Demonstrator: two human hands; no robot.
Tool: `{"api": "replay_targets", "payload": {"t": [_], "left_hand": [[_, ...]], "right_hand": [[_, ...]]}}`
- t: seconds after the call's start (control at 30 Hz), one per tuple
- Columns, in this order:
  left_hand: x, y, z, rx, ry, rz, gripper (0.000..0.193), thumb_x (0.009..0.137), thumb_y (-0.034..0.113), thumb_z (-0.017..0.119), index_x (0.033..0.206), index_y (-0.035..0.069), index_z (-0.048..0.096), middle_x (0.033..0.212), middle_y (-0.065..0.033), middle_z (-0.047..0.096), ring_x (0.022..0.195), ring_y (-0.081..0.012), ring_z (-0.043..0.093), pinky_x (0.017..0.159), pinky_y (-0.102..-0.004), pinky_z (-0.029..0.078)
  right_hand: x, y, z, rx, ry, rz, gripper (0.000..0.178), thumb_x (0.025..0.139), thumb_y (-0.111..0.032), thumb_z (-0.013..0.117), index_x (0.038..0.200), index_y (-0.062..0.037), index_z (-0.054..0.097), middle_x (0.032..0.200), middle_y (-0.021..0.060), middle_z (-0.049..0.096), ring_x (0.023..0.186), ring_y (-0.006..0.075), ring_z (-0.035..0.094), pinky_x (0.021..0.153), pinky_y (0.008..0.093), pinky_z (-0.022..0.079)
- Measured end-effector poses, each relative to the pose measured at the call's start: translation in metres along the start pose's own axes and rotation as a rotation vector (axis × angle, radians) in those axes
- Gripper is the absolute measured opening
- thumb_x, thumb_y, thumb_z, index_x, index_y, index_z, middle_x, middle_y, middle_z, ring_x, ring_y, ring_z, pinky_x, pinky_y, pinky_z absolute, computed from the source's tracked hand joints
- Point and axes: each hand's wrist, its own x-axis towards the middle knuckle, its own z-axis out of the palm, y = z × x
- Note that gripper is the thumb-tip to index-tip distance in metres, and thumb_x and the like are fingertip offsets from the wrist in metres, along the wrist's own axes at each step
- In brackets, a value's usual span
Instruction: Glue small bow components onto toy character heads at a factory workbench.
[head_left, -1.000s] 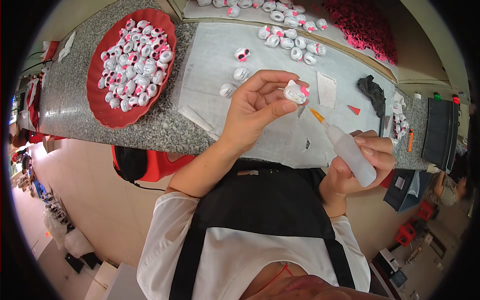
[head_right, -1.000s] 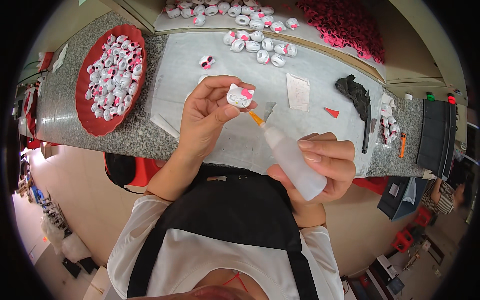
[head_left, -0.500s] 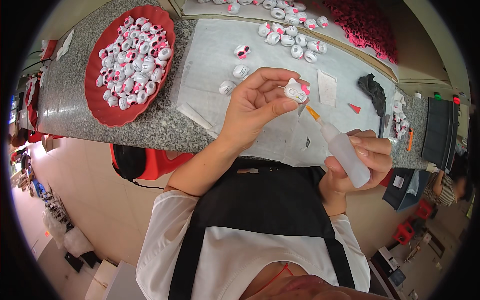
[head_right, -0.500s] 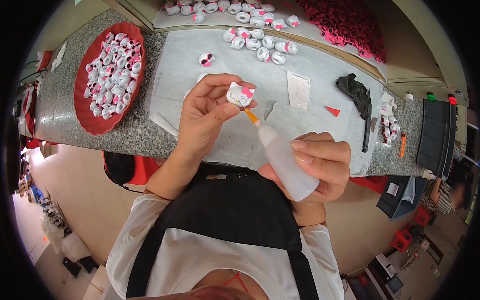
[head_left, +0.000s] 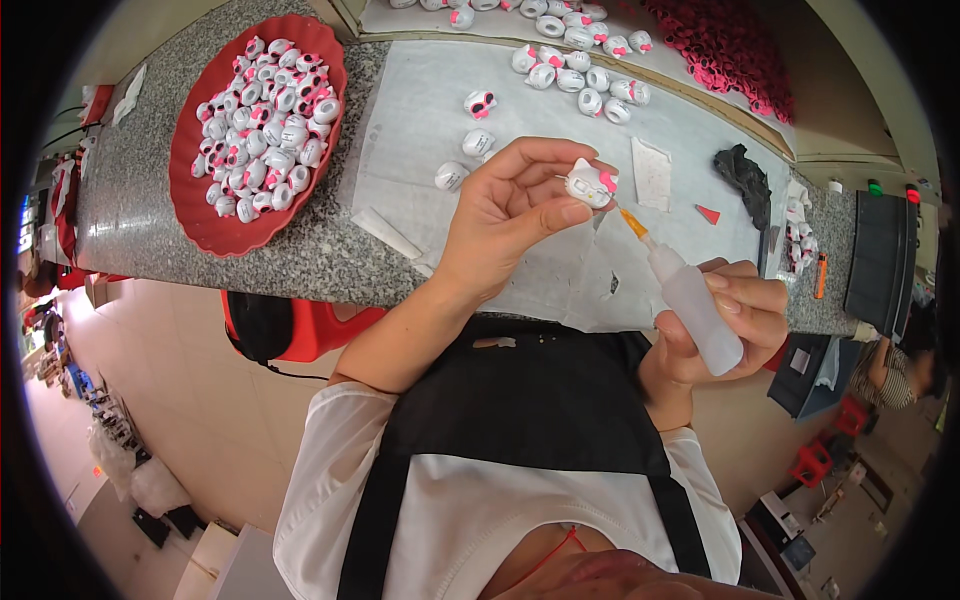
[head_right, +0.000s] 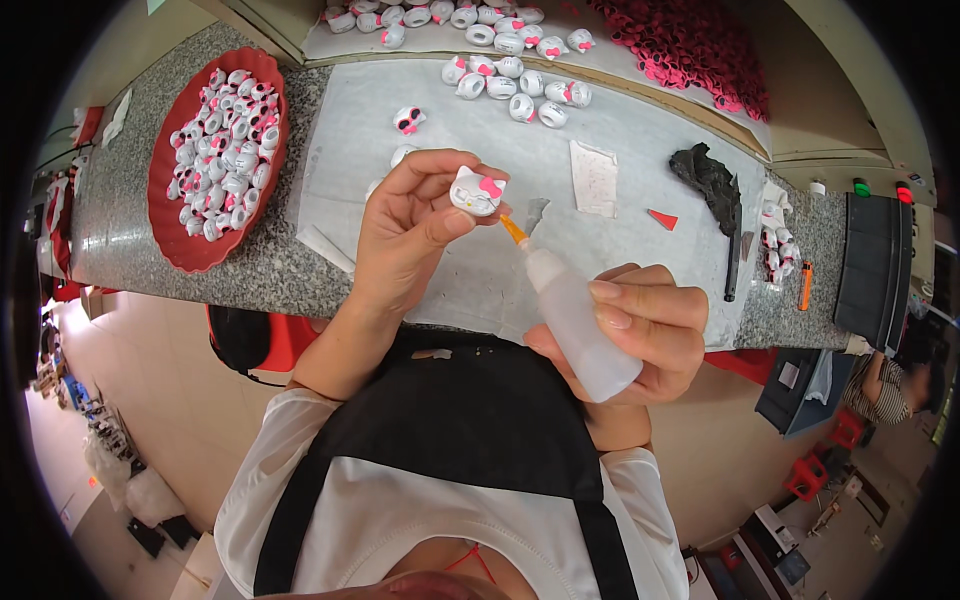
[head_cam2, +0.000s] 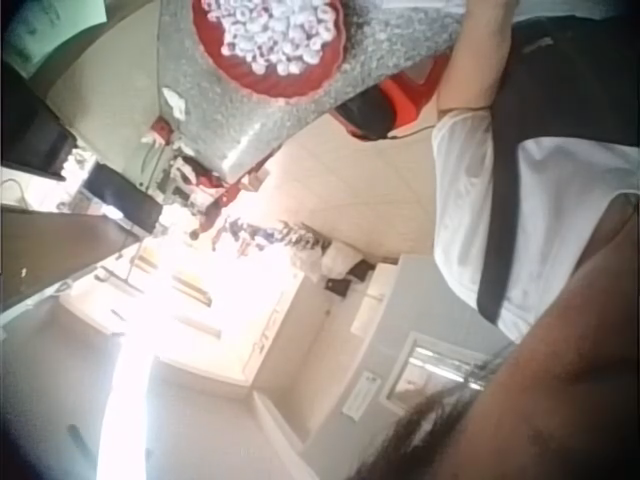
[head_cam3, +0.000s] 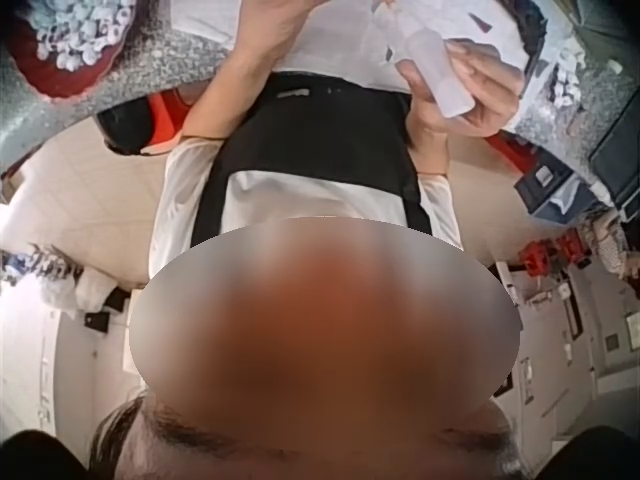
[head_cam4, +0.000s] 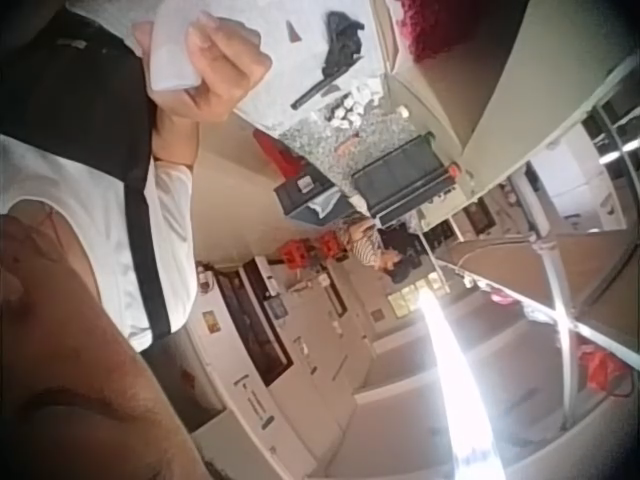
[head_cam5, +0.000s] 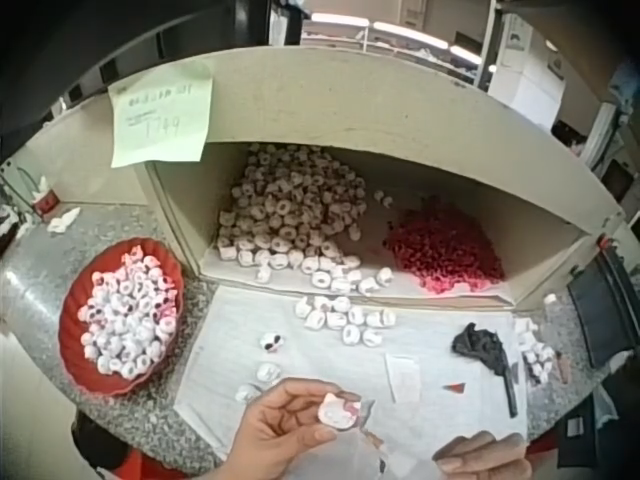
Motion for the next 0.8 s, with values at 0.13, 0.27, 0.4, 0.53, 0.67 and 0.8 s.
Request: {"api": "replay_targets", "payload": {"t": [0.13, 0.27, 0.4, 0.53, 0.67, 0.8], "left_hand": [[-0.0002, -0.001, 0.0004, 0.018, -0.004, -0.023, 0.033, 0.071, 0.004, 0.056, 0.101, -0.001, 0.043, 0.096, -0.013, 0.052, 0.089, -0.0174, 0.051, 0.079, -0.0353, 0.044], [-0.0005, -0.0019, -0.0007, 0.004, -0.001, -0.017, 0.033, 0.071, 0.003, 0.056, 0.1, -0.001, 0.043, 0.096, -0.013, 0.052, 0.089, -0.017, 0.051, 0.079, -0.0352, 0.044], [-0.0005, -0.0005, 0.001, 0.022, 0.01, -0.015, 0.032, 0.071, 0.003, 0.057, 0.1, -0.001, 0.044, 0.095, -0.0125, 0.052, 0.089, -0.0167, 0.051, 0.079, -0.0349, 0.044], [-0.0003, -0.0009, 0.0007, 0.03, -0.001, -0.023, 0.032, 0.07, 0.002, 0.057, 0.1, -0.002, 0.044, 0.095, -0.0119, 0.052, 0.089, -0.0162, 0.051, 0.079, -0.0321, 0.043], [-0.001, 0.001, 0.0026, 0.037, -0.003, -0.022, 0.032, 0.07, -0.001, 0.057, 0.1, -0.002, 0.044, 0.095, -0.0116, 0.052, 0.09, -0.0159, 0.05, 0.078, -0.0285, 0.042], [-0.0022, -0.0027, 0.0029, 0.167, -0.018, 0.094, 0.031, 0.069, -0.005, 0.056, 0.098, -0.002, 0.047, 0.097, -0.0093, 0.051, 0.084, -0.012, 0.051, 0.074, -0.0229, 0.042]], "right_hand": [[-0.0017, -0.0006, 0.0024, 0.025, 0.027, 0.02, 0.041, 0.058, -0.018, 0.072, 0.082, -0.0056, 0.042, 0.074, 0.0077, 0.045, 0.052, 0.0133, 0.044, 0.046, 0.0231, 0.041], [-0.0014, 0.0003, 0.002, 0.025, 0.003, 0.003, 0.041, 0.057, -0.017, 0.072, 0.083, -0.0055, 0.043, 0.073, 0.0077, 0.045, 0.052, 0.013, 0.043, 0.046, 0.0232, 0.041], [-0.0018, -0.0003, 0.0027, 0.03, 0.036, -0.004, 0.041, 0.057, -0.017, 0.072, 0.083, -0.0053, 0.043, 0.073, 0.0076, 0.045, 0.051, 0.0126, 0.043, 0.046, 0.023, 0.041], [-0.0019, 0.0, 0.0022, 0.03, 0.024, 0.009, 0.041, 0.057, -0.018, 0.072, 0.083, -0.0055, 0.043, 0.073, 0.0075, 0.045, 0.052, 0.0125, 0.043, 0.046, 0.0228, 0.04], [-0.0015, -0.0001, 0.0019, 0.009, 0.006, 0.014, 0.041, 0.057, -0.018, 0.073, 0.083, -0.0057, 0.043, 0.074, 0.0075, 0.045, 0.052, 0.0129, 0.044, 0.047, 0.0231, 0.041], [-0.0005, -0.0012, 0.0033, 0.007, -0.007, 0.027, 0.041, 0.055, -0.017, 0.074, 0.082, -0.006, 0.044, 0.074, 0.0074, 0.046, 0.053, 0.013, 0.045, 0.048, 0.0233, 0.041]]}}
